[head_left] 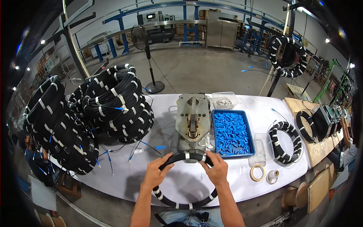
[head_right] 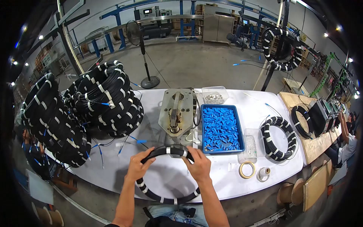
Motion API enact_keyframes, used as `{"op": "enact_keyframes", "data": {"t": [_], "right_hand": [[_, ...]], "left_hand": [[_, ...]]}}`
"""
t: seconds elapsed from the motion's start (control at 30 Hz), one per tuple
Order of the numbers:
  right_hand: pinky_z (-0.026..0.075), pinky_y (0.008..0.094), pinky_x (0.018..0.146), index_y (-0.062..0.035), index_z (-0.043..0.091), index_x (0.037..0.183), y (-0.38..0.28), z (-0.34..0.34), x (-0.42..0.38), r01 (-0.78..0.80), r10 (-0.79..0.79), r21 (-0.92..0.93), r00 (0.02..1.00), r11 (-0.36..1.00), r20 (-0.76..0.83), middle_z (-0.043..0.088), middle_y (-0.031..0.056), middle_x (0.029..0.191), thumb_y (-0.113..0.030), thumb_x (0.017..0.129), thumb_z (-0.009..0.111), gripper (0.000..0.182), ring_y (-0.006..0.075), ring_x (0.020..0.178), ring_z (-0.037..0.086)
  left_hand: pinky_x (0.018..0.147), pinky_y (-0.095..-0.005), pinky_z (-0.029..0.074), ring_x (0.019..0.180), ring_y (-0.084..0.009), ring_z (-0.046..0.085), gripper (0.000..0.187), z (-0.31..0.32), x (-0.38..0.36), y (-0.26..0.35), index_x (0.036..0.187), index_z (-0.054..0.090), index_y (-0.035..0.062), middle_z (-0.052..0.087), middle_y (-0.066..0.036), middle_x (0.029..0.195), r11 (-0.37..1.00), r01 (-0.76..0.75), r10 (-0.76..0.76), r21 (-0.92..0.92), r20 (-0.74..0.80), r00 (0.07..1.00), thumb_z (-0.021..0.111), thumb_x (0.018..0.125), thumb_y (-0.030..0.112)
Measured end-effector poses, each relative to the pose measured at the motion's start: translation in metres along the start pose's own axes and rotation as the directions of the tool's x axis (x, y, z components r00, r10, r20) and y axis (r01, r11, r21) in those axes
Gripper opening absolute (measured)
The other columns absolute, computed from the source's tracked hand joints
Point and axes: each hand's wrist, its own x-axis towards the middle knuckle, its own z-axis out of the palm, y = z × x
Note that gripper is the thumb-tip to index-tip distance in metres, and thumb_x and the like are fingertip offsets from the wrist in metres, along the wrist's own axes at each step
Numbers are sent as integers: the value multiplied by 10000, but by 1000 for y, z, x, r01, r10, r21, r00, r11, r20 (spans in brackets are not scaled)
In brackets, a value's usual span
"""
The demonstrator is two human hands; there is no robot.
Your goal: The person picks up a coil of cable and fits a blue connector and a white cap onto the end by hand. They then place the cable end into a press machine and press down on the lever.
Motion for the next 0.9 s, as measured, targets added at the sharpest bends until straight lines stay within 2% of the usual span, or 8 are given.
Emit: {"op": "enact_keyframes", "data": {"t": [0.23,0.3,0.33,0.53,0.63,0.7,0.77,0.9], "right_hand": [[515,363,706,-86,665,1074,49,30,-36,-14,53,-153,967,988,249,659,61,895,-304,763,771,394,271,816,631],[497,388,782,-92,659,1099,61,38,-43,-6,72,-202,945,979,319,654,65,912,-313,767,760,411,284,875,600],[497,388,782,-92,659,1099,67,42,-45,-8,74,-203,944,979,321,654,65,912,-313,767,760,411,284,875,600],[488,398,834,-83,651,1154,79,62,-52,38,64,-225,900,974,430,630,80,1020,-284,765,755,450,291,961,561],[489,400,846,-89,632,1186,78,62,-52,33,72,-226,894,974,442,619,84,1053,-231,760,749,464,295,961,561],[492,400,849,-93,618,1205,81,63,-51,62,54,-235,889,970,455,613,87,1078,-214,755,745,483,301,970,563],[495,400,853,-96,603,1224,81,62,-49,87,39,-246,884,965,465,607,91,1102,-196,751,741,503,307,979,565],[482,417,875,-105,576,1246,78,60,-49,-24,86,-145,892,989,444,599,81,1137,-226,728,764,564,323,1002,573]], "left_hand": [[672,-310,482,714,-211,604,358,54,-35,-65,1160,678,38,665,-135,856,922,375,-368,-97,89,926,725,850,211],[801,-360,478,898,-260,596,344,65,-37,-80,1123,696,39,637,-133,1002,987,102,-98,120,-37,994,729,840,232],[894,-420,438,1015,-317,533,327,67,-37,-83,1091,705,44,583,-134,1062,970,171,-174,172,5,985,732,825,232],[866,-428,425,950,-319,512,272,85,-41,-82,1021,682,51,562,-115,985,936,152,-83,316,-221,972,740,787,177],[877,-429,408,960,-317,506,246,89,-30,-73,984,666,57,559,-105,1013,987,156,-149,41,-144,978,742,777,165],[899,-443,387,1014,-314,498,297,93,-14,-67,1021,646,72,563,-97,1060,989,140,-136,56,-68,988,749,780,211],[915,-459,377,1063,-312,489,395,95,7,-53,1107,616,91,571,-96,1096,926,-136,151,351,-15,988,755,782,268],[936,-464,372,1109,-314,480,553,115,6,-84,1227,568,105,570,-90,1132,888,-188,148,420,126,981,762,777,361]]}}
